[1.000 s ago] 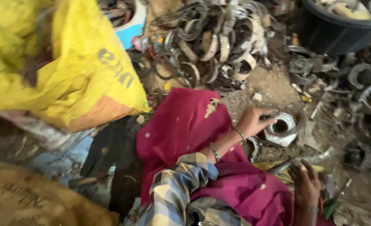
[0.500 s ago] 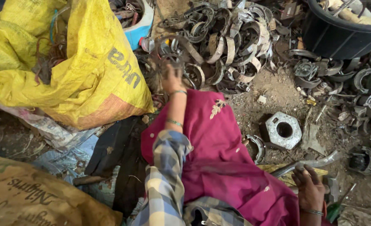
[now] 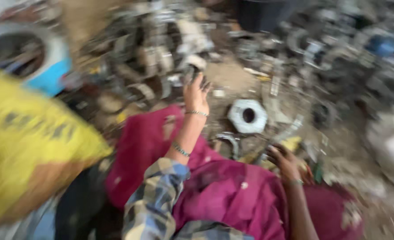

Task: The person sits on the ground in a scrap yard and dismantles a metal wheel-hub casting. They hold the casting on a hexagonal metal block, strike it with a hammer, and use a long metal pry bar to lever pieces apart, setting broken pieces aside.

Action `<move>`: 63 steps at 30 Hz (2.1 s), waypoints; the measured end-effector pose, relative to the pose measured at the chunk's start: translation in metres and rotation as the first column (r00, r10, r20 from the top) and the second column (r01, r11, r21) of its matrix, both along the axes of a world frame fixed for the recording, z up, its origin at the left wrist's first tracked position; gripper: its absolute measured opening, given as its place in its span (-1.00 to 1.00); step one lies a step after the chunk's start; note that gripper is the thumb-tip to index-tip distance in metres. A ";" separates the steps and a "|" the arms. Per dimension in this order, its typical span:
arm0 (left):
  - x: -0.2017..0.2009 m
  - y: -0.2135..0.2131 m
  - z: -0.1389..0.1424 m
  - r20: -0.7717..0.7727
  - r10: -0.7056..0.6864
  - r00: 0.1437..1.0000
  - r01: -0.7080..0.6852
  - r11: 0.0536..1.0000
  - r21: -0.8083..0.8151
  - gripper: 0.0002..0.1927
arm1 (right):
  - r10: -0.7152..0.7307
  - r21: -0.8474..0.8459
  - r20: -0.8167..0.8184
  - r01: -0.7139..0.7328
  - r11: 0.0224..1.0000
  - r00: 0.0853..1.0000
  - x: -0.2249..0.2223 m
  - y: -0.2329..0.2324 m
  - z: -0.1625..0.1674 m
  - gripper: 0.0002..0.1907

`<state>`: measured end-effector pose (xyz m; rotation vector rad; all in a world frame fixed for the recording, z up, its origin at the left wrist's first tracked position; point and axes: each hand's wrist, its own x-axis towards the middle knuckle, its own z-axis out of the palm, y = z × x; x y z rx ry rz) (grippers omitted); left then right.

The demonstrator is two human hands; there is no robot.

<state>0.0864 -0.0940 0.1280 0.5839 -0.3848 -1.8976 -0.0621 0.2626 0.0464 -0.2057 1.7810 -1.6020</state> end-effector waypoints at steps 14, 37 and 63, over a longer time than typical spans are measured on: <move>-0.079 0.110 -0.149 0.577 -0.318 0.752 0.484 0.861 -0.155 -0.63 | 0.169 0.171 -0.248 -0.128 0.977 0.954 0.005 -0.007 -0.011 -0.70; -0.089 0.091 -0.178 0.421 -0.466 0.778 0.459 0.879 0.126 -0.74 | 0.217 0.538 -0.791 0.482 0.691 0.572 -0.277 -0.028 0.024 -0.34; -0.087 0.053 -0.151 0.411 -0.334 0.849 0.355 0.934 0.025 -0.70 | 0.181 0.230 -0.973 0.599 0.767 0.142 -0.201 -0.027 0.044 -0.49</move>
